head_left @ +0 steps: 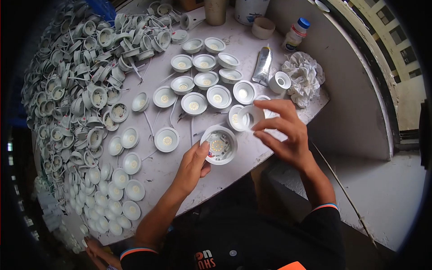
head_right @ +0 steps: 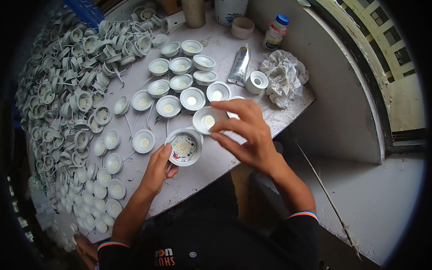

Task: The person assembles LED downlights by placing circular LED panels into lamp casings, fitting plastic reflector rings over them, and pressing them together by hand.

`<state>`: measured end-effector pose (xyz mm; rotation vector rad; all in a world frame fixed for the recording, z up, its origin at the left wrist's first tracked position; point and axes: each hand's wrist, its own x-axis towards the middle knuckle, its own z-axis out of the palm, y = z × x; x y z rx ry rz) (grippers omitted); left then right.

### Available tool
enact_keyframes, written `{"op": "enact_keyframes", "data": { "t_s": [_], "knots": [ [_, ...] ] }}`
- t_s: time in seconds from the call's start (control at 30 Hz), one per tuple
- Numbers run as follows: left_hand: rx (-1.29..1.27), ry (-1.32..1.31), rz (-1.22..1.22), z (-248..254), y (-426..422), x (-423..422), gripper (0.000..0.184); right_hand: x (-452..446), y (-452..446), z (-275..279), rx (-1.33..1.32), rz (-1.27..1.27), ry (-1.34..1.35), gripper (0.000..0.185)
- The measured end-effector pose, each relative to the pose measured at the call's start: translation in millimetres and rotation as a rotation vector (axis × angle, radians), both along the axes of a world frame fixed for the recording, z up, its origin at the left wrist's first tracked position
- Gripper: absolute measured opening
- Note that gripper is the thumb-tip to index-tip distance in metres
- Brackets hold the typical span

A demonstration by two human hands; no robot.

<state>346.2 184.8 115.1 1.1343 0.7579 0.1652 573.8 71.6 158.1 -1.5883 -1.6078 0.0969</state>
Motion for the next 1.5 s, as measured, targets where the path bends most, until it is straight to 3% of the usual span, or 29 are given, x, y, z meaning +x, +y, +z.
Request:
{"op": "enact_keyframes", "data": {
  "t_s": [0.13,0.3,0.4,0.47,0.6,0.73,0.8,0.9,1.17,1.4,1.47,1.5],
  "knots": [
    [-0.007,-0.125,-0.037,6,-7,-5,0.054,-40,-1,-7,-0.051,0.195,-0.081,0.025],
    [0.098,-0.111,-0.020,19,-18,-8,0.051,-52,1,-11,-0.128,0.253,-0.021,0.026],
    [0.055,-0.085,0.028,24,-21,-10,0.045,-51,-3,-12,-0.123,0.313,0.096,0.024],
    [0.030,-0.080,0.005,24,-20,-12,0.044,-54,-8,-16,-0.139,0.229,0.430,0.018],
    [0.026,-0.077,-0.006,25,-20,-16,0.042,-60,-6,-24,-0.117,0.107,0.542,0.022],
    [0.258,-0.086,-0.020,19,-25,-21,0.033,-66,-6,-23,-0.089,0.097,0.570,0.029],
    [0.350,-0.081,-0.019,18,-27,-21,0.029,-69,-7,-13,-0.241,0.077,0.788,0.032],
    [0.467,-0.099,0.011,18,-29,-16,0.025,-67,-9,-20,-0.266,0.122,0.604,0.035],
    [0.670,0.040,-0.019,26,-30,-9,0.021,-70,-8,-22,-0.204,0.090,0.559,0.037],
    [0.557,-0.016,-0.013,5,-26,-9,0.026,-70,-6,-46,-0.221,0.077,0.645,0.036],
    [0.309,0.036,-0.103,4,-23,-12,0.034,-71,-10,-55,-0.254,0.074,0.678,0.036],
    [0.308,0.037,-0.102,1,-23,-15,0.034,-71,-14,-60,-0.288,0.070,0.711,0.036]
  ]
}}
